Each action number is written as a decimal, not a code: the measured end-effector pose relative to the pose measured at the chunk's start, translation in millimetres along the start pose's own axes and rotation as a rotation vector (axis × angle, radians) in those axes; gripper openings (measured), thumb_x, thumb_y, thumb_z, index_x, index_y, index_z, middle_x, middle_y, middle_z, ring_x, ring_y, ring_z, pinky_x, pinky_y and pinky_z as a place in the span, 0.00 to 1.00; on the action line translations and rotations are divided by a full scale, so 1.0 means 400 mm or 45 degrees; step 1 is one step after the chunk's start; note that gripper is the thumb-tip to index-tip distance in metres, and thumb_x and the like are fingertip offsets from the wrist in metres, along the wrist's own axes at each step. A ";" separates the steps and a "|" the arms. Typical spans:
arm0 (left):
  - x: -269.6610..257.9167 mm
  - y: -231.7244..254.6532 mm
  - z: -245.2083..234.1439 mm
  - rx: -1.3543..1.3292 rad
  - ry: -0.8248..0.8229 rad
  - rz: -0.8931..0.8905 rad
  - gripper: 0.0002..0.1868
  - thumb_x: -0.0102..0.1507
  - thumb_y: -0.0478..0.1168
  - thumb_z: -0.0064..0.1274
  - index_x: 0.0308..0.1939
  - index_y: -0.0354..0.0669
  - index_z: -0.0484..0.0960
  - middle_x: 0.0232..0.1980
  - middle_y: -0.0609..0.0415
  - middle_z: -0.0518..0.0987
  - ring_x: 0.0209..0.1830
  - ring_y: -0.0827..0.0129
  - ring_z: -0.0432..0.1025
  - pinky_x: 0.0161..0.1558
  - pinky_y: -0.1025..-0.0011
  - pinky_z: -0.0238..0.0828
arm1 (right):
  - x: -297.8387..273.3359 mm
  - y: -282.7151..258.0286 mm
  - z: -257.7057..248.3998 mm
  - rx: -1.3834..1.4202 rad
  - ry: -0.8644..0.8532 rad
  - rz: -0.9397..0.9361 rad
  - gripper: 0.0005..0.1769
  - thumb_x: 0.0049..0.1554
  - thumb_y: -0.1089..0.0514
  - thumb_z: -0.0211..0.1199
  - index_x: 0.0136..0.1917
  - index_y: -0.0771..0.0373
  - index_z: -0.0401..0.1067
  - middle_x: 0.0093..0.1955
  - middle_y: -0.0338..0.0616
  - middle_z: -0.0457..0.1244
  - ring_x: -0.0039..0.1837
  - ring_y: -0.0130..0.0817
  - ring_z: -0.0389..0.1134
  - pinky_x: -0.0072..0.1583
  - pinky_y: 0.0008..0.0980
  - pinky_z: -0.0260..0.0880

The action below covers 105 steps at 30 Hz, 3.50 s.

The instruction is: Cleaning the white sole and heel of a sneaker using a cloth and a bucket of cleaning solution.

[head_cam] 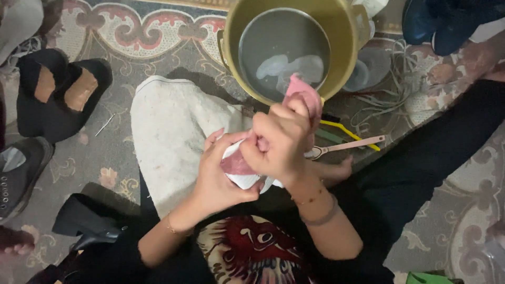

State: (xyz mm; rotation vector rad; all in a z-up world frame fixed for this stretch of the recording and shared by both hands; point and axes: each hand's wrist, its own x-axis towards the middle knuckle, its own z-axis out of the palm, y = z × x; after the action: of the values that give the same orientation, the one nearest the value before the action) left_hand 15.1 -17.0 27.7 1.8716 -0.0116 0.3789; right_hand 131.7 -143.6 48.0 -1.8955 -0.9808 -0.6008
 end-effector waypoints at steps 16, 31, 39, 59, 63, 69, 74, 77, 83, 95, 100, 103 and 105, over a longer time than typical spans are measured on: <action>0.022 0.011 -0.012 -0.005 0.041 -0.030 0.44 0.34 0.41 0.72 0.55 0.39 0.78 0.47 0.49 0.86 0.47 0.55 0.81 0.70 0.46 0.51 | 0.030 0.020 -0.019 -0.104 -0.037 -0.036 0.13 0.40 0.62 0.61 0.25 0.54 0.56 0.21 0.37 0.47 0.27 0.41 0.53 0.45 0.38 0.53; 0.034 -0.001 -0.019 -0.063 -0.020 -0.029 0.46 0.34 0.43 0.72 0.57 0.38 0.78 0.48 0.48 0.86 0.48 0.52 0.81 0.69 0.44 0.51 | 0.032 0.076 -0.032 -0.097 -0.081 -0.085 0.11 0.37 0.61 0.61 0.26 0.54 0.59 0.22 0.36 0.47 0.27 0.41 0.53 0.45 0.40 0.53; 0.041 0.005 -0.010 -0.063 -0.017 -0.024 0.45 0.34 0.41 0.72 0.56 0.39 0.78 0.46 0.48 0.86 0.48 0.52 0.81 0.69 0.45 0.51 | 0.065 0.014 -0.041 0.023 -0.097 -0.117 0.10 0.41 0.64 0.59 0.27 0.57 0.58 0.24 0.40 0.48 0.29 0.41 0.53 0.47 0.40 0.54; 0.048 0.014 -0.014 -0.074 -0.034 -0.043 0.45 0.35 0.43 0.72 0.58 0.42 0.79 0.51 0.49 0.86 0.52 0.52 0.80 0.68 0.48 0.51 | -0.030 0.138 -0.034 -0.127 -0.046 -0.072 0.11 0.41 0.60 0.61 0.26 0.53 0.59 0.24 0.35 0.49 0.30 0.43 0.57 0.46 0.40 0.55; 0.035 -0.006 0.000 -0.031 -0.035 -0.005 0.45 0.34 0.42 0.73 0.57 0.40 0.77 0.51 0.47 0.85 0.52 0.48 0.80 0.69 0.44 0.51 | 0.055 -0.040 -0.038 -0.170 0.001 -0.193 0.13 0.41 0.61 0.61 0.28 0.56 0.56 0.26 0.37 0.45 0.32 0.38 0.51 0.50 0.37 0.56; 0.037 0.013 -0.011 -0.056 -0.014 -0.039 0.45 0.34 0.43 0.72 0.57 0.42 0.79 0.52 0.49 0.86 0.52 0.51 0.80 0.67 0.46 0.52 | -0.003 0.088 -0.034 -0.145 0.011 -0.138 0.15 0.43 0.60 0.60 0.25 0.52 0.54 0.23 0.34 0.50 0.29 0.42 0.56 0.46 0.39 0.56; 0.041 0.026 0.001 -0.027 -0.018 -0.011 0.46 0.34 0.43 0.72 0.59 0.43 0.77 0.54 0.50 0.85 0.54 0.52 0.80 0.68 0.46 0.51 | -0.029 0.015 -0.016 -0.114 0.061 -0.143 0.14 0.36 0.59 0.58 0.23 0.53 0.51 0.23 0.36 0.48 0.29 0.40 0.55 0.44 0.37 0.55; 0.038 0.012 -0.006 -0.072 -0.041 -0.034 0.45 0.36 0.42 0.72 0.59 0.40 0.77 0.54 0.48 0.85 0.54 0.50 0.80 0.68 0.46 0.51 | 0.041 0.024 -0.044 -0.119 0.110 -0.141 0.10 0.39 0.62 0.57 0.25 0.59 0.55 0.25 0.42 0.49 0.29 0.47 0.55 0.45 0.39 0.58; 0.032 0.006 -0.002 -0.078 -0.083 0.018 0.50 0.32 0.42 0.73 0.59 0.39 0.76 0.51 0.45 0.85 0.52 0.48 0.79 0.69 0.43 0.51 | -0.008 -0.055 -0.020 -0.056 -0.100 -0.069 0.12 0.39 0.60 0.59 0.23 0.52 0.57 0.23 0.32 0.52 0.29 0.37 0.56 0.47 0.35 0.56; 0.028 -0.014 0.006 -0.029 -0.035 0.041 0.44 0.31 0.41 0.73 0.53 0.43 0.77 0.45 0.47 0.84 0.47 0.48 0.80 0.67 0.44 0.58 | 0.024 -0.020 -0.015 -0.053 -0.276 0.088 0.16 0.41 0.54 0.65 0.24 0.50 0.58 0.19 0.33 0.52 0.28 0.40 0.60 0.46 0.36 0.59; 0.019 0.019 -0.008 -0.058 -0.023 -0.019 0.46 0.32 0.43 0.72 0.56 0.38 0.77 0.45 0.42 0.85 0.46 0.43 0.80 0.64 0.41 0.59 | -0.012 0.116 -0.039 -0.116 -0.299 0.232 0.12 0.41 0.60 0.65 0.26 0.56 0.62 0.22 0.44 0.55 0.31 0.51 0.63 0.50 0.38 0.62; 0.032 0.013 0.009 -0.036 -0.035 0.043 0.45 0.32 0.42 0.73 0.54 0.38 0.77 0.44 0.41 0.84 0.45 0.42 0.80 0.64 0.41 0.60 | 0.039 0.018 -0.045 -0.143 -0.300 0.173 0.14 0.39 0.59 0.66 0.25 0.54 0.59 0.21 0.38 0.54 0.30 0.46 0.62 0.45 0.37 0.59; 0.026 0.013 0.015 -0.021 -0.029 0.082 0.44 0.32 0.42 0.72 0.53 0.38 0.77 0.44 0.41 0.84 0.45 0.44 0.80 0.64 0.42 0.60 | 0.055 -0.022 -0.046 -0.139 -0.315 0.146 0.17 0.39 0.58 0.66 0.24 0.51 0.57 0.20 0.33 0.52 0.30 0.42 0.61 0.44 0.34 0.58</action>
State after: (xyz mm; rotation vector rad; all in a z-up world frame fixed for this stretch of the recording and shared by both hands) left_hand 25.5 -22.4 33.6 1.8628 -0.0903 0.4002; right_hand 136.4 -148.7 77.2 -2.1443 -1.0023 -0.3645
